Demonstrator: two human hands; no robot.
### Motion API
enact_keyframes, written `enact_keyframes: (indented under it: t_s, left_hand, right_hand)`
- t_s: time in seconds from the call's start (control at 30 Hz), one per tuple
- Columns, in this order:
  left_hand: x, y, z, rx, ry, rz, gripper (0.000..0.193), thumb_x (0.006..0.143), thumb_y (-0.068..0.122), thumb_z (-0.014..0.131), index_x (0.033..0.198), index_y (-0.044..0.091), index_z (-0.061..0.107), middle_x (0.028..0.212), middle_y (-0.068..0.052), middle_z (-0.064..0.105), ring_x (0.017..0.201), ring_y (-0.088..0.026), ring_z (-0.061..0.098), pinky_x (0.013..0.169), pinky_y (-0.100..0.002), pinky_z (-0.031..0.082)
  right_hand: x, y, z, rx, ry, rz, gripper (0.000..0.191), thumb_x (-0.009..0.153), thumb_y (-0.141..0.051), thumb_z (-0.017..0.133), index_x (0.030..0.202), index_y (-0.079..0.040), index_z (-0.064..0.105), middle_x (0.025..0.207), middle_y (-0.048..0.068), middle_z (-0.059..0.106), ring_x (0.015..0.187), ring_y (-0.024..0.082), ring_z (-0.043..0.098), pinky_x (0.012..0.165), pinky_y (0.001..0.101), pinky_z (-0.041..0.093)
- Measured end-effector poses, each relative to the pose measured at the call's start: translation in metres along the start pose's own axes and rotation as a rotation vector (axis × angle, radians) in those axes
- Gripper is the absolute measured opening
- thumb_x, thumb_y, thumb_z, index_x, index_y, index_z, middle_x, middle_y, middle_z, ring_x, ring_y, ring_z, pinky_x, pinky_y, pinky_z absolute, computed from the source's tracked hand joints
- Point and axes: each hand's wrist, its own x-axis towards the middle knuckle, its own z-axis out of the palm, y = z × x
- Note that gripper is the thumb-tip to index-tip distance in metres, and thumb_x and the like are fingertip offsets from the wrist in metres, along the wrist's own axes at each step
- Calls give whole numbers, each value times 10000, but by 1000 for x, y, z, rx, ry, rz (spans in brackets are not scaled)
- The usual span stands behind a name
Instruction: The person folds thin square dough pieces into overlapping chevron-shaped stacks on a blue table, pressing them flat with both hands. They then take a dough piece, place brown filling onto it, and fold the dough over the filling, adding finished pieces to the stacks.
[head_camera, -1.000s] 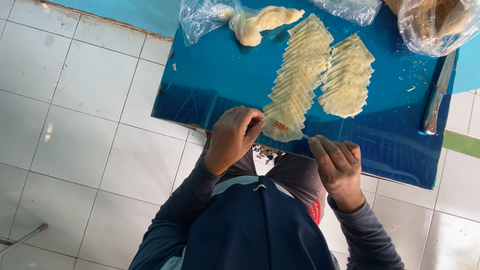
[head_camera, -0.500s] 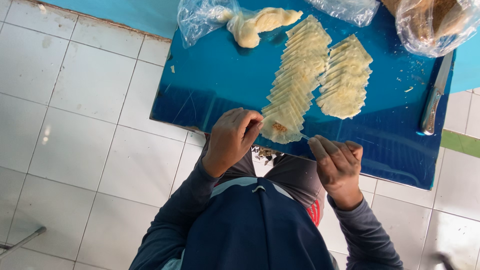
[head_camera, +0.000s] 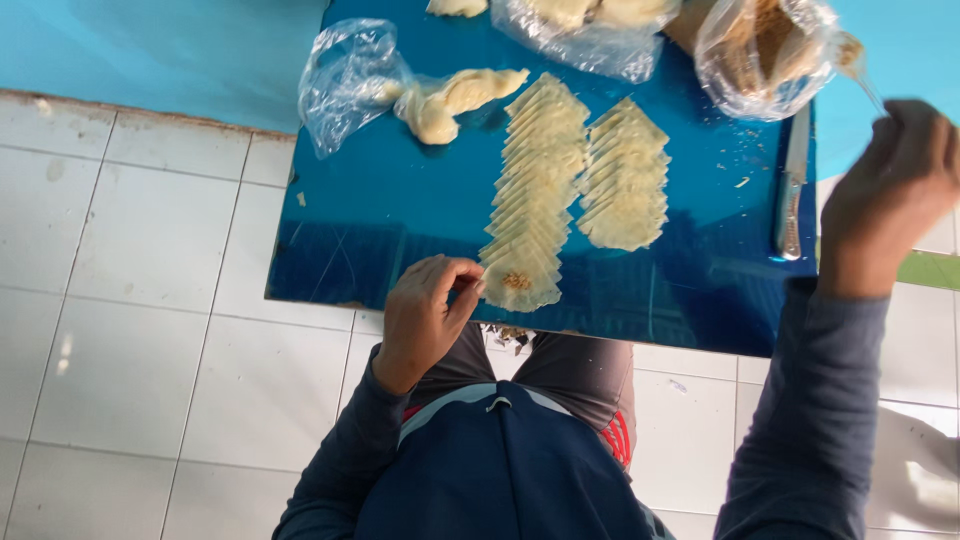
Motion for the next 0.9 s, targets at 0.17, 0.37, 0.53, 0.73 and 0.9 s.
enact_keyframes:
  t_s: [0.17, 0.37, 0.53, 0.73, 0.9]
  left_hand:
    - [0, -2, 1, 4, -5, -3, 99, 953, 127, 737, 1006, 83, 665, 844, -14, 710, 757, -174, 693, 729, -340, 520]
    - [-2, -4, 2, 10, -14, -26, 95, 952, 134, 737, 994, 84, 669, 837, -11, 713, 761, -165, 702, 726, -332, 523]
    - [-1, -8, 6, 6, -24, -20, 95, 954, 142, 732, 1005, 87, 675, 857, -7, 723, 754, -142, 709, 736, -318, 532]
    - [-3, -8, 5, 15, -20, -25, 96, 956, 142, 733, 1009, 80, 682, 868, -12, 730, 770, -153, 712, 716, -310, 536]
    - [-2, -6, 5, 21, -17, -28, 102, 954, 144, 736, 1014, 81, 682, 878, -11, 733, 772, -148, 712, 706, -305, 542]
  right_hand:
    - [35, 30, 63, -233, -45, -176, 181, 982, 44, 606, 1067, -91, 690, 964, 42, 687, 917, 219, 640, 883, 392, 402]
    - [45, 20, 102, -364, -145, -101, 156, 943, 54, 578, 985, -77, 652, 938, 75, 677, 918, 214, 643, 974, 387, 426]
    - [41, 14, 104, 20, -103, 44, 142, 946, 46, 604, 1004, -23, 714, 948, 147, 719, 915, 307, 686, 839, 442, 514]
    - [37, 31, 90, 485, -91, 367, 144, 1018, 86, 594, 1071, 40, 720, 916, 128, 749, 801, 169, 733, 686, 304, 562]
    - [36, 39, 85, 738, -99, 500, 118, 1066, 92, 610, 1136, 70, 702, 973, 104, 745, 819, 117, 707, 687, 231, 545]
